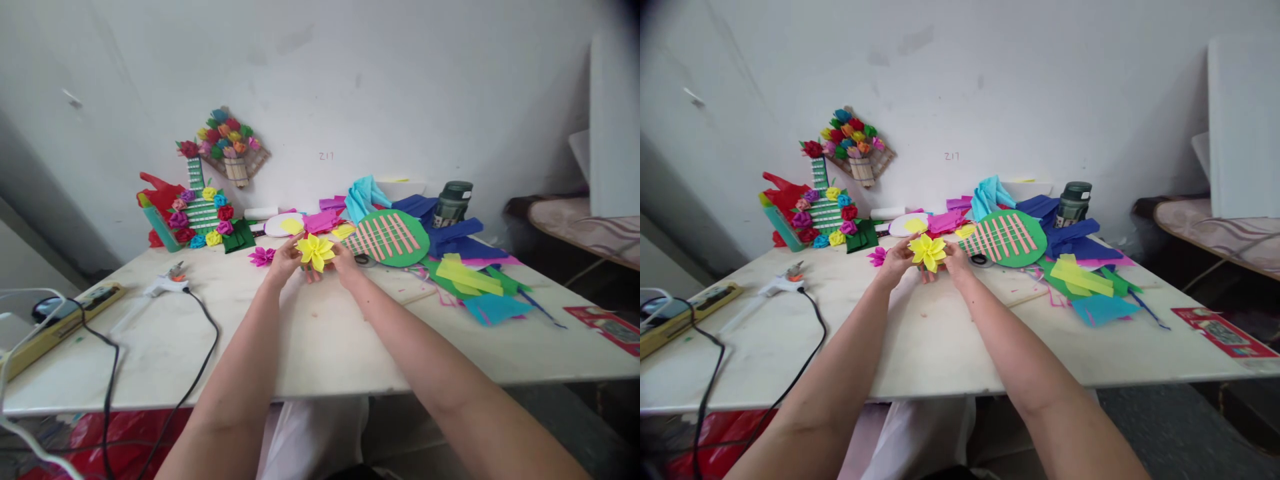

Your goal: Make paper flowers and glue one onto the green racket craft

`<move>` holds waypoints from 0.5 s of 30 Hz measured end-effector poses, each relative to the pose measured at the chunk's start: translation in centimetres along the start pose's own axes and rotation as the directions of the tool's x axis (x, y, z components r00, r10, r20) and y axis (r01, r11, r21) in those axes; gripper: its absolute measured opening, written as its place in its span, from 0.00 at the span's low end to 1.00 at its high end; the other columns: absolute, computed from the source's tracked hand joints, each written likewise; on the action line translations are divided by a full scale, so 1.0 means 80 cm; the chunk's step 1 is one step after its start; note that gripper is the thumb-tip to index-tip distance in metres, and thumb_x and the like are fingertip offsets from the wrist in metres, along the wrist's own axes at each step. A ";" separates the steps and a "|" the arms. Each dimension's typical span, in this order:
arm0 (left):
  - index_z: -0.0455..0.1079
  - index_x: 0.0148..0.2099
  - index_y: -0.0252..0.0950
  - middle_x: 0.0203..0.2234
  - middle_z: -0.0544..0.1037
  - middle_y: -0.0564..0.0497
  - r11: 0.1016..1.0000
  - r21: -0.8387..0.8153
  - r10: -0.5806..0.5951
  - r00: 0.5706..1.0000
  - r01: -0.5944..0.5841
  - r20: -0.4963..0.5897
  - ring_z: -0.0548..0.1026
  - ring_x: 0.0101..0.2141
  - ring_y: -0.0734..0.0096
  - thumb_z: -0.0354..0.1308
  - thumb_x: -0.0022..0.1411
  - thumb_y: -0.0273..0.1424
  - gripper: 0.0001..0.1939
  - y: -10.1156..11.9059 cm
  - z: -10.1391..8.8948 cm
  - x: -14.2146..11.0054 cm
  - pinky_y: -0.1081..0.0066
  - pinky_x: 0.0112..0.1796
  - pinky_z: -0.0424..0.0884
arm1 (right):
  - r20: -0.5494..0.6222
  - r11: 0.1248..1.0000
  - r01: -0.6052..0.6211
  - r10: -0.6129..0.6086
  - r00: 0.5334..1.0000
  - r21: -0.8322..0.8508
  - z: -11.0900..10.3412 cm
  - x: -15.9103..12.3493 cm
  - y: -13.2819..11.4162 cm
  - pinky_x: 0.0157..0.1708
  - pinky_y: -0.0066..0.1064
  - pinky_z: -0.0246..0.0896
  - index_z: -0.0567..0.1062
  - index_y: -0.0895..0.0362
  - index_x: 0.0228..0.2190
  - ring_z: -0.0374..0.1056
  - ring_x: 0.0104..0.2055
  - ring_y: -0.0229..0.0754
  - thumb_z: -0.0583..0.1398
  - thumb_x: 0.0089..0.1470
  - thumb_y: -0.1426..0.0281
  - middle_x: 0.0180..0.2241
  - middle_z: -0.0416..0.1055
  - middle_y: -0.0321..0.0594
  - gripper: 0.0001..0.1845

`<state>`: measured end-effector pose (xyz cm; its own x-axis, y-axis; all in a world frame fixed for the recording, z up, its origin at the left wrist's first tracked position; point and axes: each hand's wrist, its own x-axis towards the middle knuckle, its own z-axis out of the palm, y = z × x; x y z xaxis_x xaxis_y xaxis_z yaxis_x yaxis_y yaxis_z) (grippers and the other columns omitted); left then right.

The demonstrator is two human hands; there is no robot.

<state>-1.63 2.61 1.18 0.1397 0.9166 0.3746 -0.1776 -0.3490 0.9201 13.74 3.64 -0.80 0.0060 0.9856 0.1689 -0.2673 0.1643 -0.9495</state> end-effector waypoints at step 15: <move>0.58 0.60 0.31 0.20 0.74 0.54 0.999 -0.014 -0.042 0.998 0.043 0.049 0.72 0.21 0.74 0.62 0.41 0.26 0.41 -0.005 -0.001 -0.001 0.72 0.27 0.71 | 0.094 0.999 -0.011 0.007 0.996 0.048 0.001 0.000 0.003 0.24 0.28 0.58 0.73 0.57 0.23 0.63 0.24 0.36 0.62 0.28 0.69 0.21 0.71 0.33 0.12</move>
<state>-1.62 2.72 0.78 0.1949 0.9197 0.3409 -0.1849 -0.3069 0.9336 13.61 3.71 -1.02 -0.0863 0.9786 0.1866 -0.3135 0.1511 -0.9375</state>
